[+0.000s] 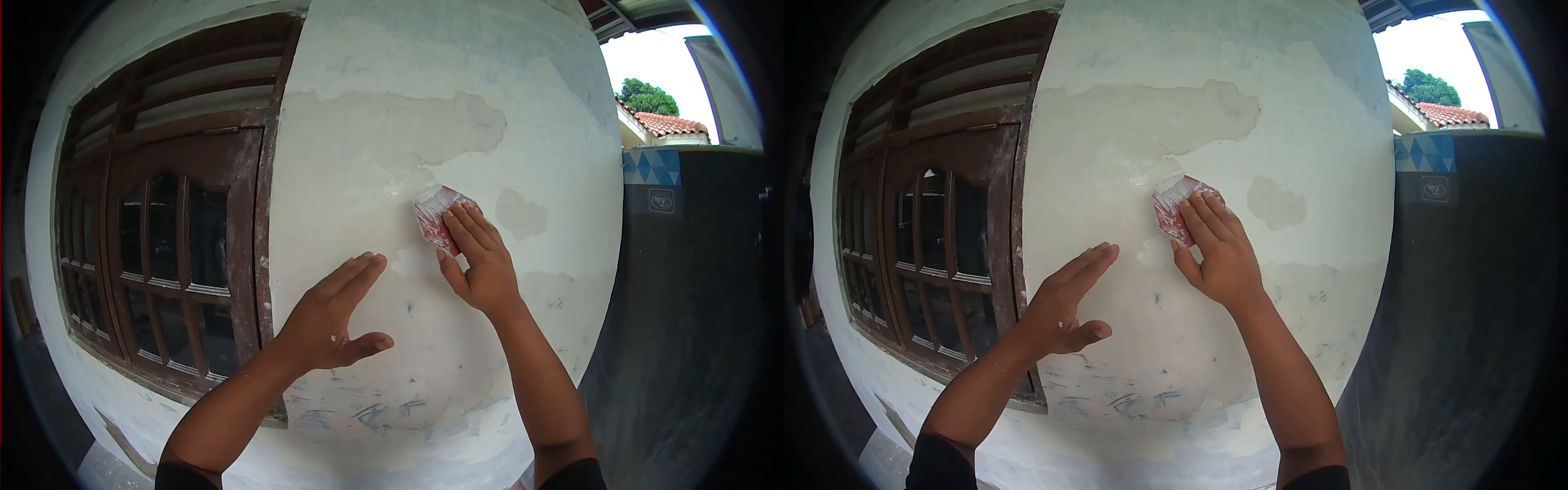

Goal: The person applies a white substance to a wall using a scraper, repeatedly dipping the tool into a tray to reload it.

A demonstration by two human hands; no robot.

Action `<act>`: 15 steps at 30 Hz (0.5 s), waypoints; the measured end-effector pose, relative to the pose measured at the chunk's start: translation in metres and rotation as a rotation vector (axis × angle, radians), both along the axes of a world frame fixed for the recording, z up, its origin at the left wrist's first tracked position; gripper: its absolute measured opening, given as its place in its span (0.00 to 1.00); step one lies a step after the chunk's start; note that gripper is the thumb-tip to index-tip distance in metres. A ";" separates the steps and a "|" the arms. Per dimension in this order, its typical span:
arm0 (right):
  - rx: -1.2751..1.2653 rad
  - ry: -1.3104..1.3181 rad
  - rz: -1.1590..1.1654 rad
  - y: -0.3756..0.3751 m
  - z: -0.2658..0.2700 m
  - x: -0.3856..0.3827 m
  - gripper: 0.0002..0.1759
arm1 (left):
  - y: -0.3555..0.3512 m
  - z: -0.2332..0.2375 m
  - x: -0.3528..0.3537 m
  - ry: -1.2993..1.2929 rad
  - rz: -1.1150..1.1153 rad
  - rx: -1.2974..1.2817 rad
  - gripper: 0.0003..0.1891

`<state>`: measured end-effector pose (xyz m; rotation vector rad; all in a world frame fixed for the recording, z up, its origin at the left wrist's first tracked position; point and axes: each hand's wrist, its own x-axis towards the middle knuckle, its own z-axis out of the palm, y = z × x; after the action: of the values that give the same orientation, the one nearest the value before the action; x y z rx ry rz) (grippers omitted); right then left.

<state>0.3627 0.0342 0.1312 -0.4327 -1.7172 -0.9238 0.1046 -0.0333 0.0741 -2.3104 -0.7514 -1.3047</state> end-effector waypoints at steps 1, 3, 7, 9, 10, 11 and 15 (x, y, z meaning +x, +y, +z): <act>0.082 -0.063 -0.064 0.008 0.008 0.000 0.29 | 0.004 0.005 -0.002 -0.002 0.004 0.006 0.57; 0.130 -0.090 -0.092 0.023 0.020 0.001 0.30 | 0.012 0.016 -0.005 0.216 0.161 0.263 0.56; 0.194 -0.145 -0.144 0.051 0.033 0.008 0.33 | 0.021 0.034 -0.007 0.246 0.230 0.328 0.55; 0.210 -0.163 -0.149 0.061 0.037 0.010 0.33 | 0.023 0.040 -0.007 0.269 0.261 0.396 0.54; 0.218 -0.181 -0.155 0.064 0.038 0.011 0.34 | 0.024 0.042 -0.006 0.271 0.267 0.407 0.54; 0.221 -0.197 -0.160 0.067 0.039 0.011 0.34 | 0.025 0.043 -0.006 0.270 0.271 0.412 0.54; 0.195 -0.175 -0.182 0.078 0.044 0.015 0.34 | 0.032 0.042 -0.006 0.272 0.255 0.408 0.55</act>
<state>0.3779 0.1122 0.1753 -0.3919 -1.7444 -1.2806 0.0984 -0.0017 0.1160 -1.9375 -0.5998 -0.9082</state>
